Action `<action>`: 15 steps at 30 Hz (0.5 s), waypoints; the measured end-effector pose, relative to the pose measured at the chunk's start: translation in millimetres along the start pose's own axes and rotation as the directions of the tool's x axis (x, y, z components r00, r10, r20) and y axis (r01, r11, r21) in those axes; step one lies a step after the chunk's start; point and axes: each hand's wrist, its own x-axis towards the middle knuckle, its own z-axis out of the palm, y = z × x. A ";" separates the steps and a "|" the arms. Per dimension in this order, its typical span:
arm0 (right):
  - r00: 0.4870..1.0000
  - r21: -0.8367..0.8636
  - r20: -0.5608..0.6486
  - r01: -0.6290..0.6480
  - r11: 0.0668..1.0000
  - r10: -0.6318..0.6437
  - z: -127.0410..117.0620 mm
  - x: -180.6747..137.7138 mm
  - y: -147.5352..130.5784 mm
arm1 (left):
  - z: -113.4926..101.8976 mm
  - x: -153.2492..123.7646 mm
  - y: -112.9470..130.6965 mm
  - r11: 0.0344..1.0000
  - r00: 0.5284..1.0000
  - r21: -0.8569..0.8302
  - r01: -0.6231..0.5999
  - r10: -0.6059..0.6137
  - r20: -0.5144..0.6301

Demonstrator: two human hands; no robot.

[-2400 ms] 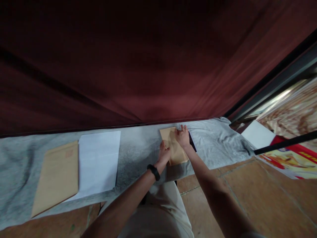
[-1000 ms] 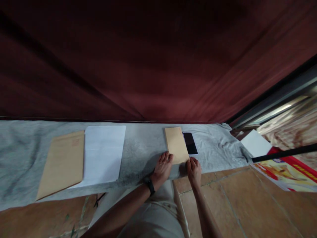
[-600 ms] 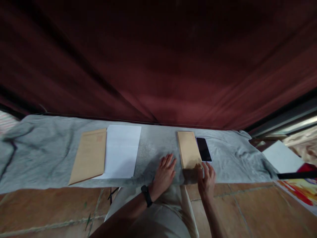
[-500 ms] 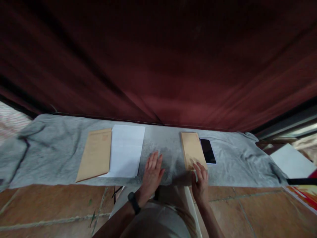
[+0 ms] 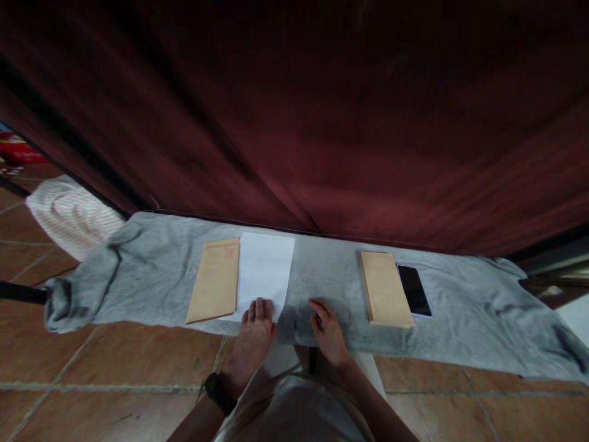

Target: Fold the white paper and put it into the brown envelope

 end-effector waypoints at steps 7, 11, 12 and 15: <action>0.991 0.128 0.003 -0.136 0.983 0.136 5.2 12.9 -1.2 | -5.0 1.8 -12.5 0.992 0.994 -0.058 -0.112 0.112 -0.008; 0.976 0.230 -0.023 -0.205 0.951 0.216 3.0 17.8 1.6 | -8.3 6.0 -9.6 0.977 0.988 -0.154 -0.146 0.136 -0.071; 0.968 0.259 -0.031 -0.232 0.938 0.248 2.3 19.3 2.5 | -9.6 7.3 -7.0 0.971 0.987 -0.188 -0.148 0.132 -0.094; 0.940 0.385 0.009 -0.319 0.866 0.342 0.7 24.5 4.2 | -13.5 12.6 -2.5 0.949 0.989 -0.306 -0.078 0.036 -0.141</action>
